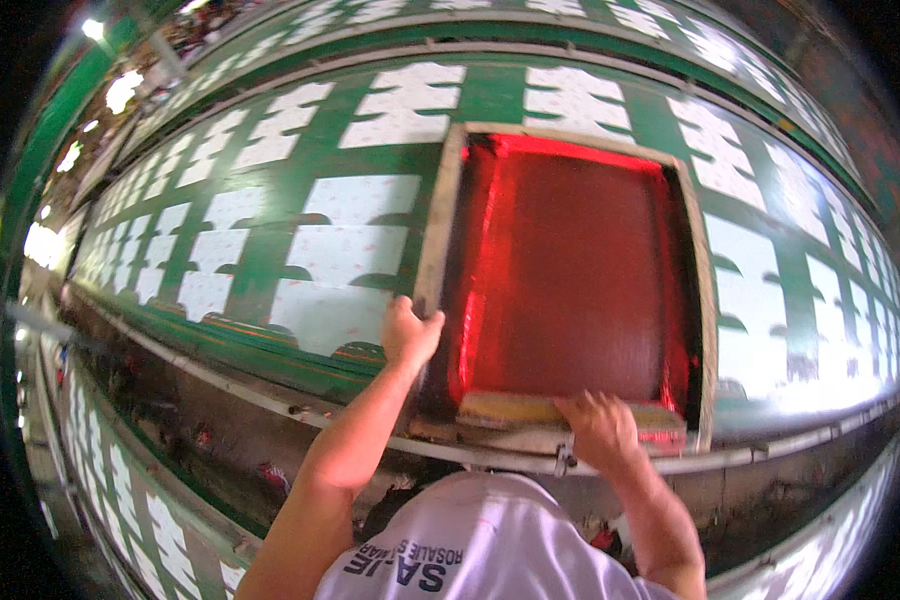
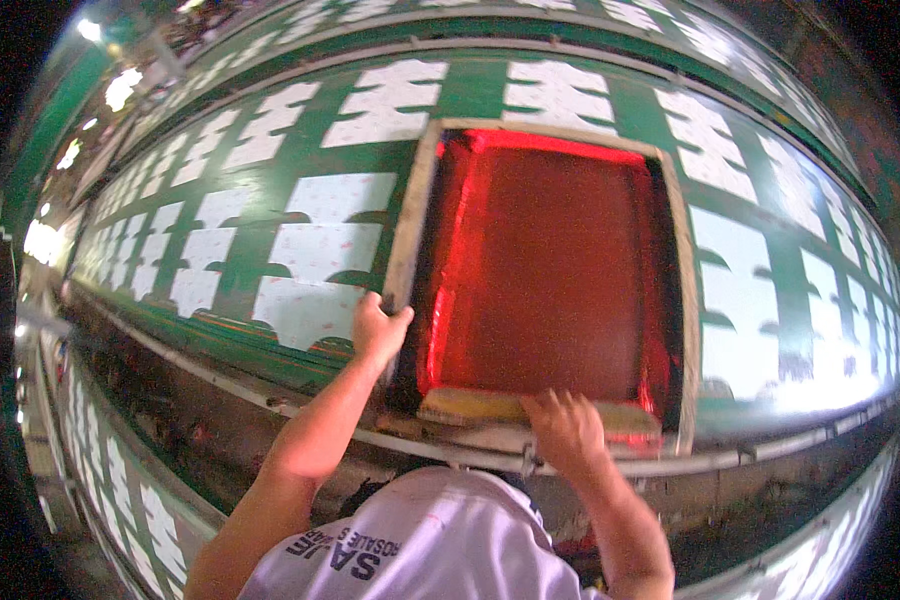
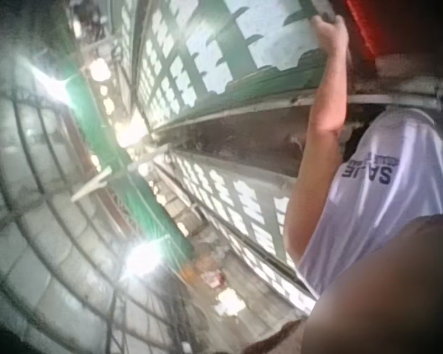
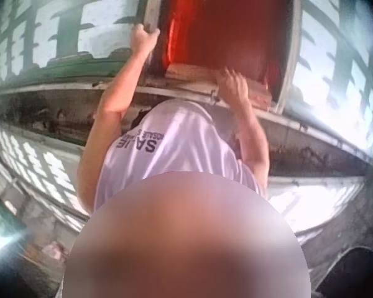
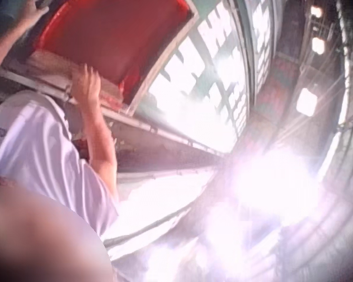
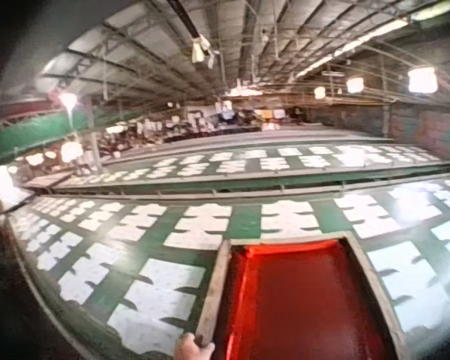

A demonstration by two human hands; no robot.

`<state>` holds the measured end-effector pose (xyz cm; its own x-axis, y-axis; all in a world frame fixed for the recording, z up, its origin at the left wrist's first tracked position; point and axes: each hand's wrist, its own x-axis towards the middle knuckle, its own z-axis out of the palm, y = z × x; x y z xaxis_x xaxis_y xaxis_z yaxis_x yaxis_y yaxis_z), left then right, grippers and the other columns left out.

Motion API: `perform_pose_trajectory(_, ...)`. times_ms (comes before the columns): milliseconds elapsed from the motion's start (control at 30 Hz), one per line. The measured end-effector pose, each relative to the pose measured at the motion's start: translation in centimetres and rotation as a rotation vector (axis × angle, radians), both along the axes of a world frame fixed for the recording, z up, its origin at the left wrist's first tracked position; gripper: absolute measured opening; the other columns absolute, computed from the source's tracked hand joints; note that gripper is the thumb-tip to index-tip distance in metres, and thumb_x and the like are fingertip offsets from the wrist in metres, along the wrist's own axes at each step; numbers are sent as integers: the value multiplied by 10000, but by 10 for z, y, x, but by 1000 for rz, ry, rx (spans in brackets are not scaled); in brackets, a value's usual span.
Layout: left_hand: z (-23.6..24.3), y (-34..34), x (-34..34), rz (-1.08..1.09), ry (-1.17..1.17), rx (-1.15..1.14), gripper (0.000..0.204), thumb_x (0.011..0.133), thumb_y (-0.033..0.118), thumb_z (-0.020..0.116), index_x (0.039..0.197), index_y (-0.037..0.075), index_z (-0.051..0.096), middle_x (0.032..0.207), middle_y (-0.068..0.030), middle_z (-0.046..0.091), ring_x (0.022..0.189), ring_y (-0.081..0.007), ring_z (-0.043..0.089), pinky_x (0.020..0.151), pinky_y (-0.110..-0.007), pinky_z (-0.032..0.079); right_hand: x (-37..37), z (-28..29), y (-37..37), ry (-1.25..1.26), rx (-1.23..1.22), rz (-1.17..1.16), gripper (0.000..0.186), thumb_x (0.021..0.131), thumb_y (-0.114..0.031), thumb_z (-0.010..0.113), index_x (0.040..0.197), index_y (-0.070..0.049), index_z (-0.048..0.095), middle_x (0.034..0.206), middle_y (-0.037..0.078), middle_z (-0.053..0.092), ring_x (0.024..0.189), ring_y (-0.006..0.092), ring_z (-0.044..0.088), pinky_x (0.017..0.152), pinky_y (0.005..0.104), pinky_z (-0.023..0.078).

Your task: The person uses a squeegee to pull red ink across a screen-printing frame placed over a green surface with white cutout shapes. The person repeatedly repositions the frame and scrapes the ink to coat the screen, then lifts and moves the frame to a new position to continue the process.

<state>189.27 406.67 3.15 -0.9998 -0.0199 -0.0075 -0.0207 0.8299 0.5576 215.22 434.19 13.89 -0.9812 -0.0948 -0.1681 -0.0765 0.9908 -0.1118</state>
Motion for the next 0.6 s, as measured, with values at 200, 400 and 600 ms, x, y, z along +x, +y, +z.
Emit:
perform_pose_trajectory(200, -7, -1, 3, -74, 212, 216, 618, 934, 404, 867, 1364, 0, 684, 1282, -236, 709, 1238, -439, 675, 1074, -556, 549, -10, 21, 9, -302, -97, -168, 514, 953, -139, 688, 1442, -269, 775, 1284, 123, 830, 1157, 342, 804, 972, 519, 635)
perform_pose_trajectory(400, -10, -2, 3, -127, 270, 199, 682, 1010, 440, 787, 1494, -16, 635, 1353, -278, 666, 1282, -472, 641, 1103, -556, 535, 23, 9, -24, -99, -136, -210, 558, 900, -51, 695, 1420, -233, 784, 1292, 107, 797, 1222, 337, 759, 1027, 493, 609)
perform_pose_trajectory(600, -12, -3, 2, -162, 262, 224, 675, 1029, 425, 773, 1482, -55, 632, 1342, -283, 655, 1260, -467, 637, 1106, -554, 521, 33, -22, -29, 203, -81, -159, 588, 784, -26, 780, 1355, -166, 795, 1301, 75, 768, 1194, 306, 749, 1044, 468, 595)
